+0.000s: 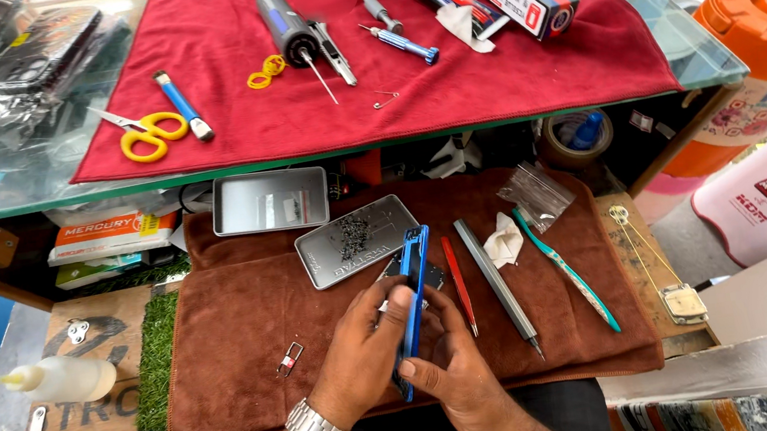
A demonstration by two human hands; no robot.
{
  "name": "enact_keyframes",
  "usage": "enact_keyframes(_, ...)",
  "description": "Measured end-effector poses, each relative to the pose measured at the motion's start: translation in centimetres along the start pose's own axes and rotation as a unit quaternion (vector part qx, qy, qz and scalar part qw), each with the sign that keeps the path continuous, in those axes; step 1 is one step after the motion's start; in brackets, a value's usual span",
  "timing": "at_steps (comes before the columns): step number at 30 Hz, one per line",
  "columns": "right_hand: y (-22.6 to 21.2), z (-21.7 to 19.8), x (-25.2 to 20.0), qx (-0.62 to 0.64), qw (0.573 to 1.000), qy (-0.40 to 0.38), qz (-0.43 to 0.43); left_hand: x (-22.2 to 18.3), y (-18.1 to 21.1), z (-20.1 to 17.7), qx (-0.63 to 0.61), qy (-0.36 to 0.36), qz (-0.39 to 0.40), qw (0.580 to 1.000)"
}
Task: The person disassembles a mobile phone using a precision screwdriver, removes the internal battery and components, cleans the phone body with a brush, and then reassembles the device and powers it on.
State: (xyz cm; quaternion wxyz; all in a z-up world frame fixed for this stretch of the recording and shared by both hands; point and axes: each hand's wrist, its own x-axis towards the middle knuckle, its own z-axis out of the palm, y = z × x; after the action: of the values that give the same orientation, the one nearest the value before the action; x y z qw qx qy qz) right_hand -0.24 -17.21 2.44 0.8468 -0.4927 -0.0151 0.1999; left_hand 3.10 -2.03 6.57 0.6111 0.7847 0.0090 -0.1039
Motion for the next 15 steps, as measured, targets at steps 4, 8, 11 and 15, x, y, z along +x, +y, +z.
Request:
enact_keyframes(4,-0.2,-1.1,0.0,0.006,1.0,0.007,-0.018,0.5,-1.3,-0.3,0.045,0.041,0.077,0.995)
enact_keyframes(8,-0.8,-2.0,0.1,0.054,0.998,0.007,-0.038,0.2,-2.0,-1.1,0.373,0.121,0.107,0.914)
enact_keyframes(11,-1.4,-3.1,0.2,0.125,0.991,-0.004,-0.054,0.3,-1.5,-1.1,0.417,0.05,-0.002,0.907)
enact_keyframes(15,-2.7,-4.2,0.3,0.214,0.974,-0.041,-0.061,1.0,0.2,-0.7,0.459,0.029,-0.02,0.888)
